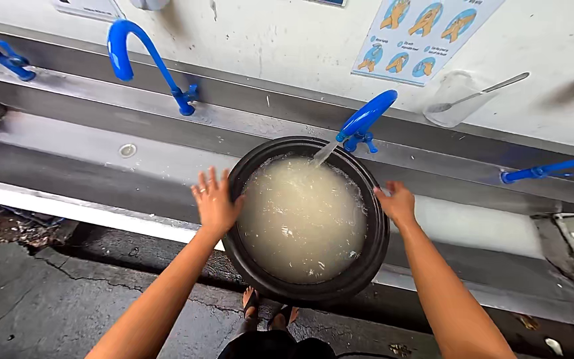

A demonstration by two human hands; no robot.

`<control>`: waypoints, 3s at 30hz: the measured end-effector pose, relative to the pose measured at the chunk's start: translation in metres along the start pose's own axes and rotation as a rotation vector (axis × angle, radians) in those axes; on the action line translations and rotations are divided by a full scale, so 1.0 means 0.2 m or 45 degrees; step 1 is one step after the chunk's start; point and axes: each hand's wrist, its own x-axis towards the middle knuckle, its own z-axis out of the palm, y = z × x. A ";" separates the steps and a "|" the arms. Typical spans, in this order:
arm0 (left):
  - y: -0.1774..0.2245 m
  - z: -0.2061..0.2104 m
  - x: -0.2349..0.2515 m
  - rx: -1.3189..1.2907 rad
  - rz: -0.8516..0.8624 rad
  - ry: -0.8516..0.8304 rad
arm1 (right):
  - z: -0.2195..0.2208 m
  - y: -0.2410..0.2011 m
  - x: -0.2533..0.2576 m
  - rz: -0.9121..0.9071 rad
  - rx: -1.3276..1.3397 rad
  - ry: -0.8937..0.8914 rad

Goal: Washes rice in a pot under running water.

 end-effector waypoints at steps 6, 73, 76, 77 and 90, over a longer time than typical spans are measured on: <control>-0.02 0.06 -0.23 -0.416 -0.768 -0.278 | 0.05 -0.38 0.44 0.382 0.571 -0.075; 0.07 -0.24 -0.62 -1.541 -1.134 0.171 | 0.29 -0.16 -1.17 0.827 1.179 0.365; 0.09 -0.26 -0.62 -1.549 -1.142 0.190 | 0.28 -0.17 -1.17 0.856 1.204 0.368; 0.10 -0.27 -0.62 -1.552 -1.144 0.192 | 0.27 -0.17 -1.17 0.860 1.212 0.364; 0.17 -0.38 -0.70 -1.612 -1.143 0.204 | 0.17 -0.20 -1.27 0.846 1.266 0.379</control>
